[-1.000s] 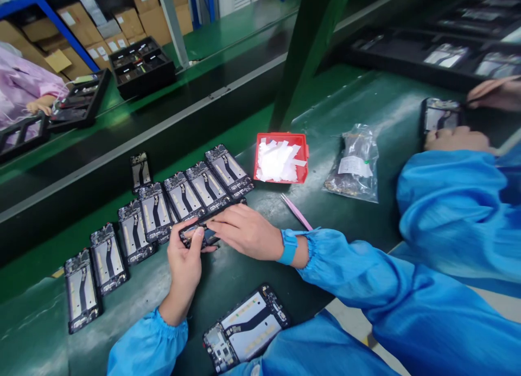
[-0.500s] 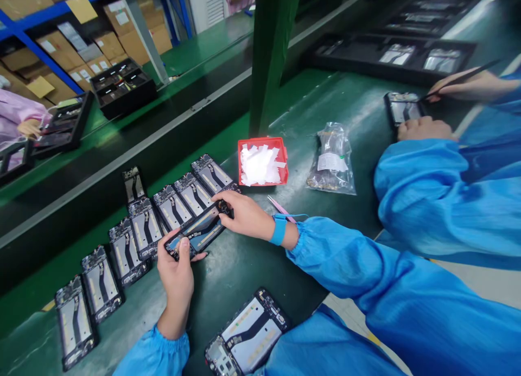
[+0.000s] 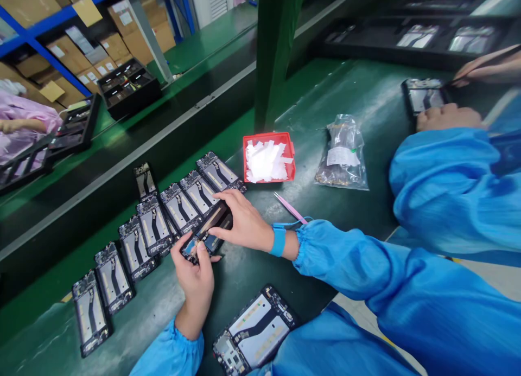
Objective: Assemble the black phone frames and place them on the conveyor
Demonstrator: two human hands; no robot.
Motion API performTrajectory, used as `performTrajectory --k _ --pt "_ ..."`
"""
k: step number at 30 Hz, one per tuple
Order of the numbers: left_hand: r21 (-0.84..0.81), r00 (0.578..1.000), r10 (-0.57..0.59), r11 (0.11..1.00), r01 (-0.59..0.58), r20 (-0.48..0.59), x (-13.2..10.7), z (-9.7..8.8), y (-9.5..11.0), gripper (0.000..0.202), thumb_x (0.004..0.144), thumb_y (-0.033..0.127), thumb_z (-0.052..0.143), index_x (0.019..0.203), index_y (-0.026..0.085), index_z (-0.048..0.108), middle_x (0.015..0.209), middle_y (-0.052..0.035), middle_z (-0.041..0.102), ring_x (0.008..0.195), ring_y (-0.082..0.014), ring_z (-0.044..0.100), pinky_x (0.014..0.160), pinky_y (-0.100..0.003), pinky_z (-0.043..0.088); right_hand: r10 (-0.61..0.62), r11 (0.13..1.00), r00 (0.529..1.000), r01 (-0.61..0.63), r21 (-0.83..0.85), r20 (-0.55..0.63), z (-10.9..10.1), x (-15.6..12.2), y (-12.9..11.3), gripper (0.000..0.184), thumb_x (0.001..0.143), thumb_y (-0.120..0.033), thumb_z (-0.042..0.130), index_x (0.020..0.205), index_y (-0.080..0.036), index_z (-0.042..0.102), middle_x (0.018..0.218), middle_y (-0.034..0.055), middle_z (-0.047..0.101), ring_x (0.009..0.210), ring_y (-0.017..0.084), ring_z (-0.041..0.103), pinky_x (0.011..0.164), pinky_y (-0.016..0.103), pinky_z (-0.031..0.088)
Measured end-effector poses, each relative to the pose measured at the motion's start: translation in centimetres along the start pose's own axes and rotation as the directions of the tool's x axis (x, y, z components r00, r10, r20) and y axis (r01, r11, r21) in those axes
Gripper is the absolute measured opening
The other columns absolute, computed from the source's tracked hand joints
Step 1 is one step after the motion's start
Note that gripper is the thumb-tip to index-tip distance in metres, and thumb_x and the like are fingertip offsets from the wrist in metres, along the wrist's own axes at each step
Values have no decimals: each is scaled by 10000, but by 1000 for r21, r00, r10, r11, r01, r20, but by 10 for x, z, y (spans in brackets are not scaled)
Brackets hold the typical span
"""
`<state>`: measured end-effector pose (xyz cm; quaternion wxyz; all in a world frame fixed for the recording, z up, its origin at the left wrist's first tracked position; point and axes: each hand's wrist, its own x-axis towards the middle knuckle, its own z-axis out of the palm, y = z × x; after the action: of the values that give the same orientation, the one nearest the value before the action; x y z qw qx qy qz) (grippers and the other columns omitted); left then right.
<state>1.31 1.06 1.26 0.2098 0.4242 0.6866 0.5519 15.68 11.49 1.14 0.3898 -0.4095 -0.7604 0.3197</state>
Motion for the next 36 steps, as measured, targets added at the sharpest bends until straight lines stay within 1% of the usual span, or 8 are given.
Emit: performTrajectory --k 9,12,15,19,22,25,30,36 --pt "50 998 67 997 -66 -5 -12 7 -9 422 953 421 653 1243 169 479 1022 -90 679 577 -141 712 490 -271 631 58 998 998 -58 4 23 0 -11 -20 629 754 -357 874 1270 -202 549 1534 199 344 1486 383 333 1177 579 384" --pt "64 996 92 994 -91 -5 -9 6 -8 411 938 408 669 1219 164 492 1001 -89 702 559 -137 712 477 -255 618 0 1000 1000 0 -7 8 0 -12 -24 519 761 -329 865 1191 -218 597 1466 154 454 1403 358 411 1157 568 397" --pt "77 997 78 994 -77 -17 0 2 -1 366 911 386 692 1159 163 541 786 5 678 428 -111 643 402 -213 552 -5 1000 1000 5 -11 -31 -1 -10 -22 471 747 -328 888 1137 -223 645 1303 115 566 1256 331 500 1097 535 448" --pt "54 999 -32 998 34 -31 15 -5 8 384 853 425 733 1086 164 572 686 65 615 296 -96 546 297 -205 450 -109 994 990 108 6 87 -14 2 -4 353 882 -115 693 1220 -213 662 1205 94 617 1133 268 559 1034 457 495" --pt "-13 994 -111 994 112 10 21 -10 8 436 843 485 736 1103 175 575 759 49 627 299 -93 545 279 -222 452 -218 975 947 204 83 235 -30 15 11 433 880 9 522 1233 -202 657 1139 82 642 1064 219 609 978 384 519" --pt "-19 976 -207 978 209 69 19 -11 7 456 833 517 743 1107 185 592 693 77 581 266 -76 482 231 -203 389 -268 961 910 277 16 316 -38 17 10 409 833 -6 542 1175 -182 680 1077 78 671 993 222 624 919 372 508" --pt "-3 897 -277 955 296 343 12 -9 4 457 827 530 745 1090 186 599 684 74 576 266 -72 473 216 -181 345 -260 938 828 338 -72 497 -30 0 -10 237 951 -148 545 1152 -143 669 1004 87 699 904 225 634 806 340 494" --pt "-299 873 -244 872 388 423 23 -10 -6 616 850 540 728 1368 246 569 1100 -72 682 606 -134 661 391 -223 541 -153 987 898 121 104 412 -25 1 -4 238 941 -89 542 1143 -169 639 1069 77 662 942 201 636 860 337 506"
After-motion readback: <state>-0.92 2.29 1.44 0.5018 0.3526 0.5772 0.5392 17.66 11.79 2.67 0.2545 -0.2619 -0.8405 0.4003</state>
